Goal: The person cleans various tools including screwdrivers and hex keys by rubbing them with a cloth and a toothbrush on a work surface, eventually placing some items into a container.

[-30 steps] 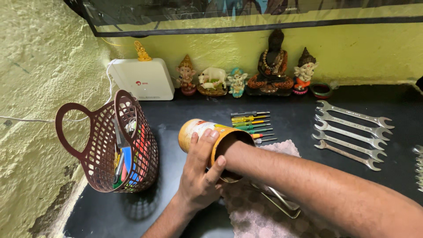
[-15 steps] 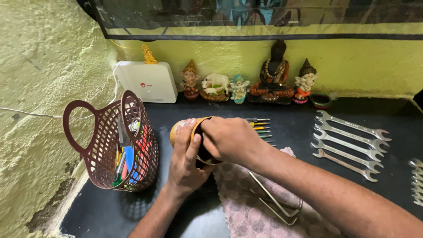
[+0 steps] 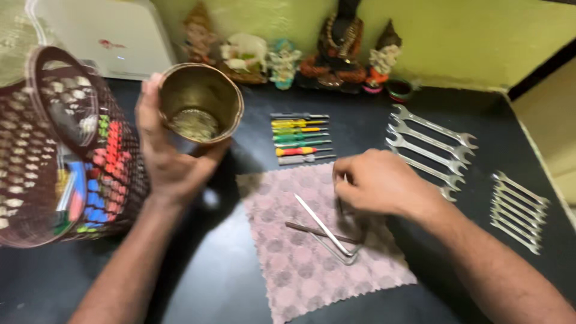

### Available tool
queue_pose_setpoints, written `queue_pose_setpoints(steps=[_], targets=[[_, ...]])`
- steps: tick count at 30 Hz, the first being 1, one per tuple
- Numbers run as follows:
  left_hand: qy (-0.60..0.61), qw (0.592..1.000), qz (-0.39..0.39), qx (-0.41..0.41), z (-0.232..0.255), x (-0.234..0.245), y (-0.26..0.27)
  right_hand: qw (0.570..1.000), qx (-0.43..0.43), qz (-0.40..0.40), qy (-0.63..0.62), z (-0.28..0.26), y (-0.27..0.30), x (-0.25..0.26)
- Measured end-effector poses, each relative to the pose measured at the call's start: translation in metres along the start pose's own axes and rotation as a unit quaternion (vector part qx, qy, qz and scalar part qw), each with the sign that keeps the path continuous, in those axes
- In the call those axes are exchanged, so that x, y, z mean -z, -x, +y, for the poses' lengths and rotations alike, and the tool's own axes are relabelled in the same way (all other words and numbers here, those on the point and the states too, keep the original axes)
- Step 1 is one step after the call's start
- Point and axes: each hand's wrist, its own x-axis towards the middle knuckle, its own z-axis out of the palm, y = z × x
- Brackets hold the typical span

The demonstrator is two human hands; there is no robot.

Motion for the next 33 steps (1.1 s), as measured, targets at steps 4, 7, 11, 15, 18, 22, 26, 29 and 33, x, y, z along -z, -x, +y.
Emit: queue_pose_setpoints(steps=[4, 7, 11, 15, 18, 22, 26, 29, 33], targets=[[0.109, 0.990, -0.006, 0.085, -0.002, -0.003, -0.004, 0.997, -0.017, -0.067, 0.046, -0.001, 0.008, -0.009], [0.062, 0.996, -0.002, 0.060, -0.010, -0.004, -0.006, 0.998, -0.019, -0.063, 0.022, 0.004, 0.015, -0.003], [-0.026, 0.998, -0.021, 0.056, -0.038, -0.001, 0.013, 1.000, -0.021, -0.007, 0.019, 0.031, 0.063, 0.015], [0.097, 0.978, -0.084, 0.164, -0.085, -0.019, 0.052, 0.986, -0.158, 0.007, -0.058, 0.070, 0.127, 0.017], [0.214, 0.946, -0.136, 0.203, -0.109, -0.040, 0.062, 0.945, -0.308, 0.024, -0.105, 0.093, 0.165, -0.003], [0.225, 0.933, -0.143, 0.243, -0.095, -0.041, 0.035, 0.959, -0.237, 0.149, -0.044, 0.103, 0.187, -0.041], [0.134, 0.927, -0.086, 0.339, -0.049, -0.016, 0.000, 0.933, -0.327, 0.152, 0.009, 0.107, 0.189, -0.070], [0.090, 0.925, -0.050, 0.365, -0.035, -0.002, -0.010, 0.924, -0.336, 0.183, 0.016, 0.105, 0.190, -0.083], [-0.065, 0.986, -0.035, 0.150, -0.054, -0.004, -0.001, 0.915, -0.308, 0.256, -0.056, 0.093, 0.190, -0.091]])
